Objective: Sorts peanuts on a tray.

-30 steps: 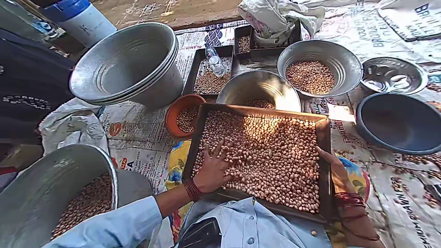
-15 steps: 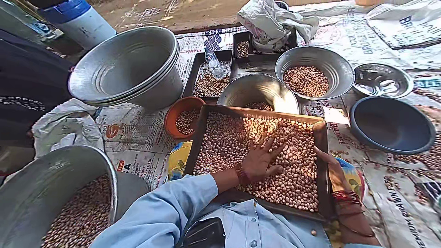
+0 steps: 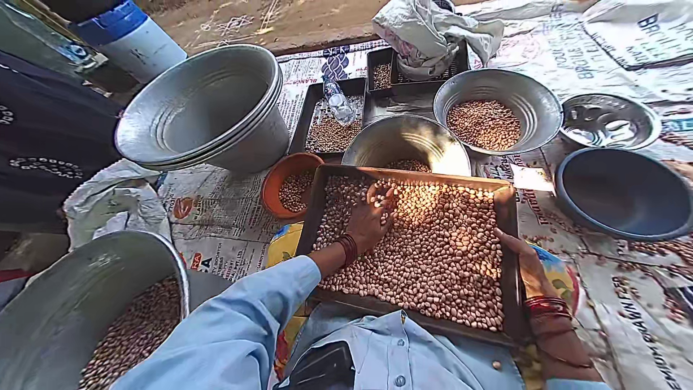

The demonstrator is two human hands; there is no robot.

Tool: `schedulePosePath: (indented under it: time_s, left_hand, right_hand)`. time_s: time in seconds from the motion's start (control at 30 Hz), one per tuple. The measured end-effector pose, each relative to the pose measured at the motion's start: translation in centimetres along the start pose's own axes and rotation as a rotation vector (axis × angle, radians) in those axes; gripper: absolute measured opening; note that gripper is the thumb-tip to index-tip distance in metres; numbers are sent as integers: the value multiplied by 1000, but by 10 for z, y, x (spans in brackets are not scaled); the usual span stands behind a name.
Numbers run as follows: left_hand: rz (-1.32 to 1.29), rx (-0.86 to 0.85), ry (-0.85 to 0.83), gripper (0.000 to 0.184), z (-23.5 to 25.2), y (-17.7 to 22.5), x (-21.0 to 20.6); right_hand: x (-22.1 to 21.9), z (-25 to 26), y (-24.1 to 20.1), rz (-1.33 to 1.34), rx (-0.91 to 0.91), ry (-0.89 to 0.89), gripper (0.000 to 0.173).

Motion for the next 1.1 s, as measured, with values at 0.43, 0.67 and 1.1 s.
schedulePosePath:
  time_s: [0.43, 0.67, 1.1]
  left_hand:
    - [65, -249, -280, 69, -107, -1, -6]
    - [95, 109, -139, 75, -28, -33, 5]
    - [-27, -410, -275, 53, -99, 31, -14]
  right_hand:
    - [6, 1, 5, -9, 7, -37, 39]
    - [1, 2, 1, 12, -17, -15, 37]
    - [6, -1, 4, -57, 12, 15, 40]
Point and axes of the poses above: each hand's wrist, its own z-axis towards the middle knuckle, its own x-axis out of the back of the hand, y = z × x, the point moved 4 cm from there along z, towards the middle knuckle, and after that the axes turned 8 degrees about z, right-handed, at the moved point
